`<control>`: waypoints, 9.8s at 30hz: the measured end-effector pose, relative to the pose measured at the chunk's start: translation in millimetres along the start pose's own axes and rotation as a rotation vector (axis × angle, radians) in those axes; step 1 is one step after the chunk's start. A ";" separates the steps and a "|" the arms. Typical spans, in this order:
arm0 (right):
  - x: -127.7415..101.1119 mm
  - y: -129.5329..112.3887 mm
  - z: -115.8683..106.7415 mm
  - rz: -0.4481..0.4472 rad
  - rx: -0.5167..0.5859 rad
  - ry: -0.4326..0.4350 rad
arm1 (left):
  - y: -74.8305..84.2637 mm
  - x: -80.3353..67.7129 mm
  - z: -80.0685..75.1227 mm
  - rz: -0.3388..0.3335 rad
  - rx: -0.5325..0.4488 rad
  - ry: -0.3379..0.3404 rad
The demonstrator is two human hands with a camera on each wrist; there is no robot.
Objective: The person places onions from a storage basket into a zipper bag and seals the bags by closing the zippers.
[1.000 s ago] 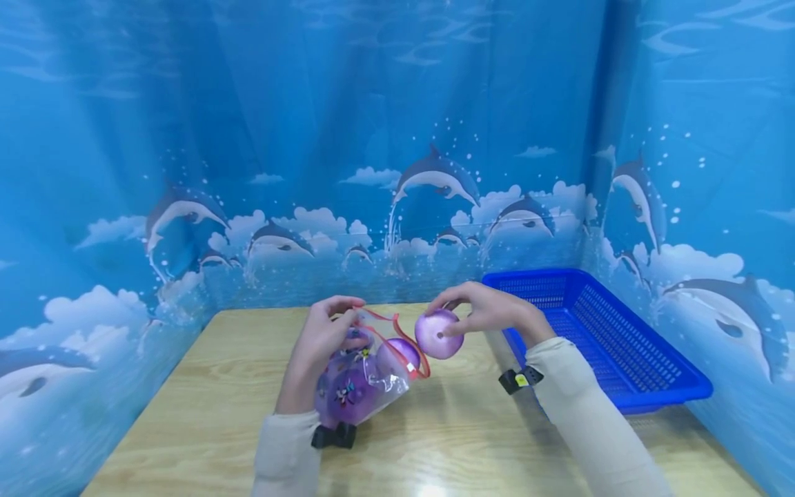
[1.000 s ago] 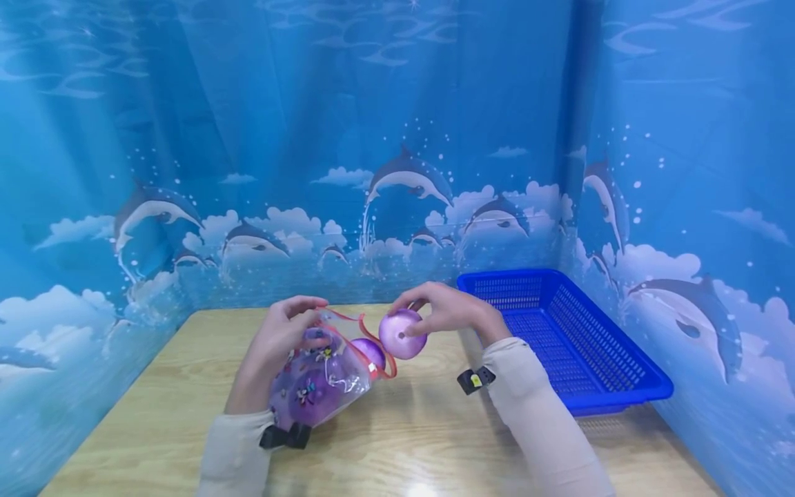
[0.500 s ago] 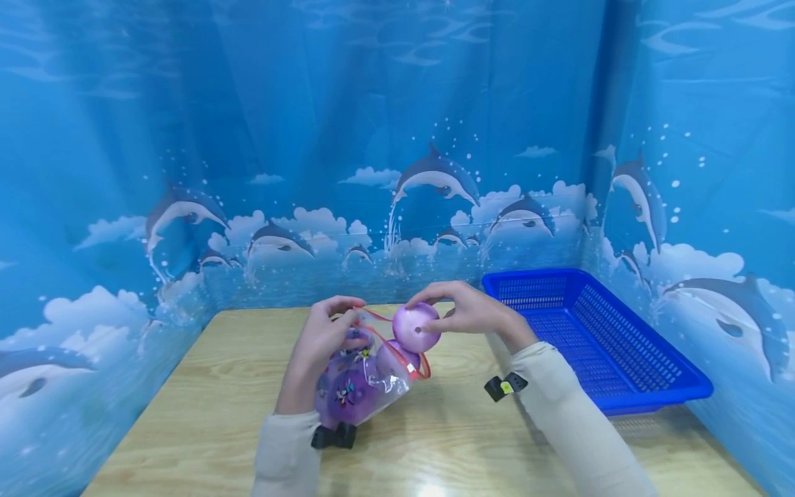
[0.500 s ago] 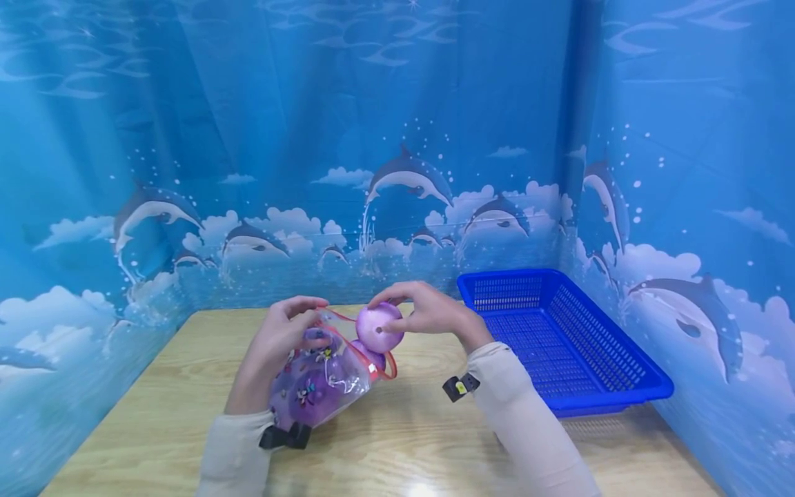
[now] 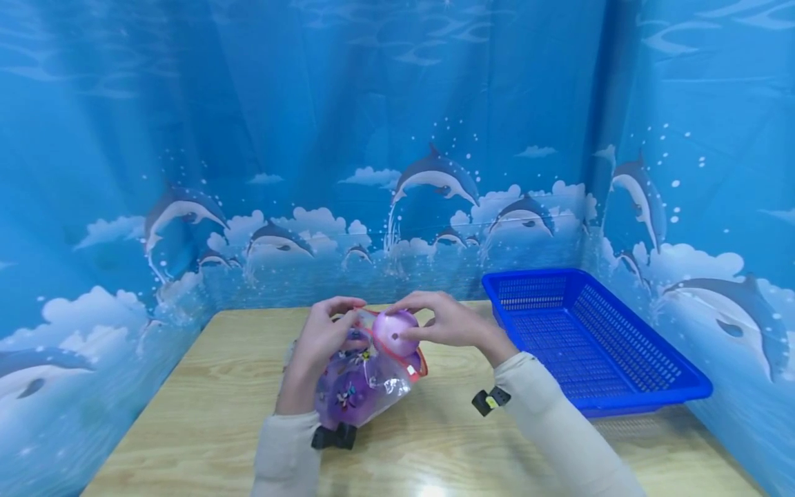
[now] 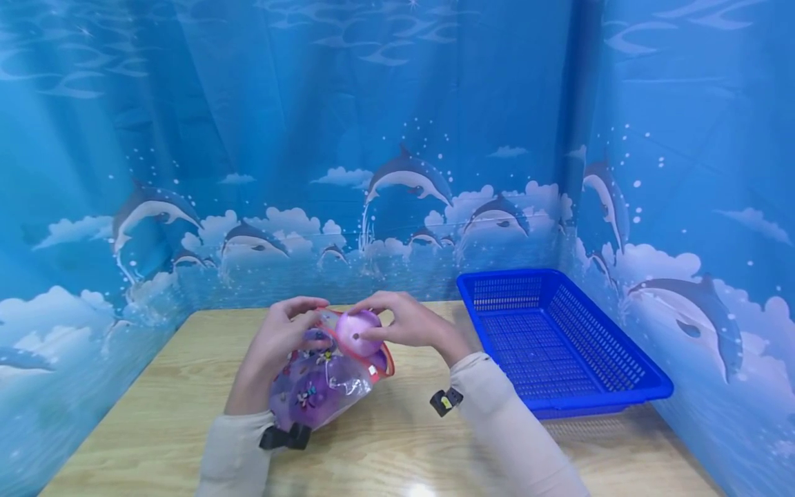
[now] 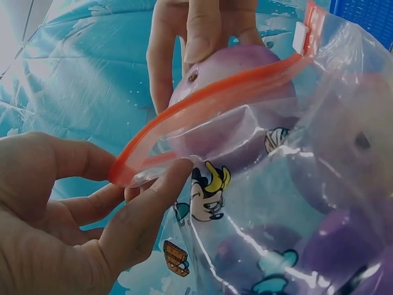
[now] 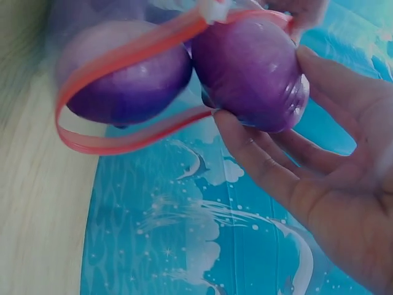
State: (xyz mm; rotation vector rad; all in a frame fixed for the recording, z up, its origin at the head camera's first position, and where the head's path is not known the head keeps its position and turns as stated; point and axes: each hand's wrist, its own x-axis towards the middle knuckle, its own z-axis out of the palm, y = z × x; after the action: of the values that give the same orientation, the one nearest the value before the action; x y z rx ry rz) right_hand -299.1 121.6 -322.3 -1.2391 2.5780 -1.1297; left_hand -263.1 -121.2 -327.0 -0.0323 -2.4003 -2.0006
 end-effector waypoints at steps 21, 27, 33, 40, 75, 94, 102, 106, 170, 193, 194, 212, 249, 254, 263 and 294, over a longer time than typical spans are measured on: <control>7.0 -3.4 14.0 0.054 -0.002 0.065 | 1.2 -0.5 -4.4 -0.012 -0.013 0.026; 6.9 -5.8 17.2 0.047 -0.016 0.044 | 1.9 0.6 -5.4 -0.006 -0.007 0.030; 10.2 -6.4 23.2 0.029 -0.007 0.059 | 1.7 1.5 -5.9 -0.006 -0.003 0.025; 14.0 -2.7 31.0 -0.008 -0.010 0.086 | 3.6 -0.6 -7.0 0.013 0.003 0.021; 7.3 -5.0 -11.1 -0.156 -0.228 0.053 | 14.8 -13.2 -15.9 0.072 -0.092 -0.027; 8.8 -8.6 -17.7 -0.292 -0.205 0.114 | 18.9 -17.7 -20.1 0.172 -0.020 -0.070; 5.0 -7.6 -16.1 -0.181 -0.076 0.208 | 19.4 -20.1 -30.2 0.219 -0.008 -0.074; 3.4 -7.4 -17.7 -0.136 -0.039 0.299 | 18.8 -22.2 -41.8 0.252 -0.022 -0.091; -30.4 11.1 -54.3 0.178 -0.195 0.547 | 3.6 7.8 -21.2 0.250 -0.020 0.231; -43.7 2.9 -75.6 0.396 -0.302 0.395 | -7.4 18.1 -18.9 0.203 -0.060 0.228; -39.9 -1.1 -75.9 0.382 -0.341 0.388 | -7.5 18.3 -18.6 0.206 -0.059 0.230; 80.2 -80.8 -33.5 -0.012 -0.387 0.063 | 2.2 12.5 -14.6 0.239 -0.033 0.159; 92.7 -87.6 -41.8 0.241 -0.489 -0.301 | 13.6 9.7 -4.1 0.243 0.005 0.186; 86.7 -81.0 -46.2 0.264 -0.470 -0.293 | 11.1 11.2 -9.9 0.223 -0.021 0.205; 76.7 -67.4 -56.7 0.247 -0.481 -0.310 | 11.1 11.9 -17.8 0.157 -0.030 0.230; 37.7 -30.3 -92.3 0.403 -0.421 -0.250 | -0.6 12.1 -53.5 0.099 -0.090 0.310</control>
State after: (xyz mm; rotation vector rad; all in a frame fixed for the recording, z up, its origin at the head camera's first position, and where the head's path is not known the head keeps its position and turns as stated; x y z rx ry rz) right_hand -337.2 137.2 -226.6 -0.7827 2.7638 -0.3477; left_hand -275.3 -173.9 -317.6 0.1444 -2.0781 -1.9075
